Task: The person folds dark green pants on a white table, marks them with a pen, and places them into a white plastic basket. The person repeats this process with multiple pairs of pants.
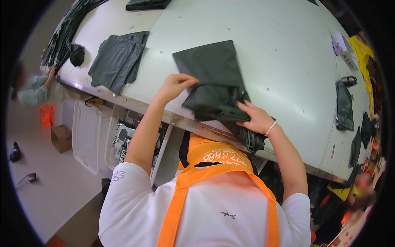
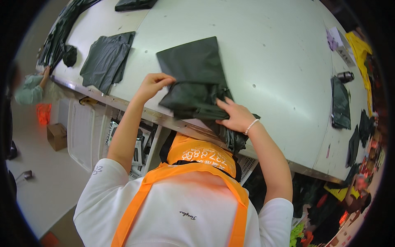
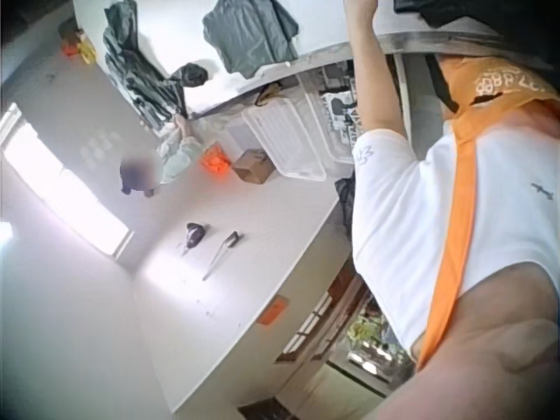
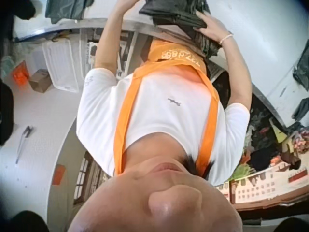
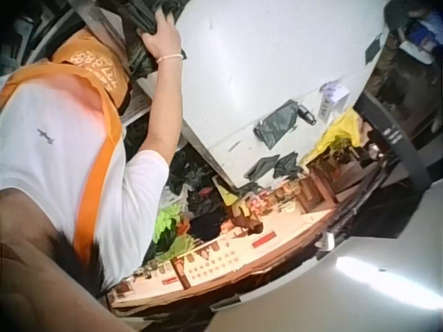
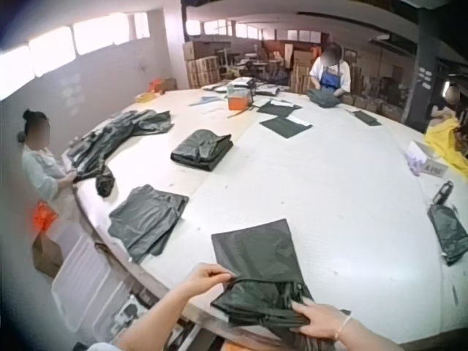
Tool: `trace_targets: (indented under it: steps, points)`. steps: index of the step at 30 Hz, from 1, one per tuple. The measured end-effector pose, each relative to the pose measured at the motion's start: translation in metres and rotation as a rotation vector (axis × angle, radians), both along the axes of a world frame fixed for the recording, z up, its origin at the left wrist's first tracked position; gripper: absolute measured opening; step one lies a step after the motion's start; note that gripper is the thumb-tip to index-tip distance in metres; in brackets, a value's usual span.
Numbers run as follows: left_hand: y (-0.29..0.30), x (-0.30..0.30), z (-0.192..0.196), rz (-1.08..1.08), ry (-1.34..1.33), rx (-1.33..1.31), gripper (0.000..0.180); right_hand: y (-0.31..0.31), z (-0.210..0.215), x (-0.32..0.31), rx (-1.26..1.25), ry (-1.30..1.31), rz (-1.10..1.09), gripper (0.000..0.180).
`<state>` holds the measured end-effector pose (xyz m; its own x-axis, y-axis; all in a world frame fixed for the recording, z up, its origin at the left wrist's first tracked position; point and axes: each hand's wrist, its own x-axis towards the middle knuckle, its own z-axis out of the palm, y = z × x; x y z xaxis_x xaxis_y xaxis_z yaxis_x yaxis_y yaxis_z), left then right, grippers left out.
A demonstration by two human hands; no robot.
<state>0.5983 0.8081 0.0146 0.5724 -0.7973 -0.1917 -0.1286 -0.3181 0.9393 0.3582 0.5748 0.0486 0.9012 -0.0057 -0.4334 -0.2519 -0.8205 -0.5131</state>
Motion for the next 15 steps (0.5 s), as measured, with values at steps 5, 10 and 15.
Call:
trace_targets:
  steps: [5, 10, 15]
  points:
    - [0.000, -0.046, -0.058, 0.304, 0.165, 0.001, 0.053, -0.010, 0.002, 0.022, -0.001, -0.029, -0.181, 0.069]
    - [-0.048, -0.049, -0.038, 0.301, -0.474, 0.311, 0.033, -0.016, 0.001, 0.026, -0.151, -0.017, -0.149, 0.068]
    - [-0.039, -0.067, 0.008, 0.334, -0.518, 0.240, 0.023, -0.022, 0.011, 0.016, -0.264, 0.065, -0.160, 0.070]
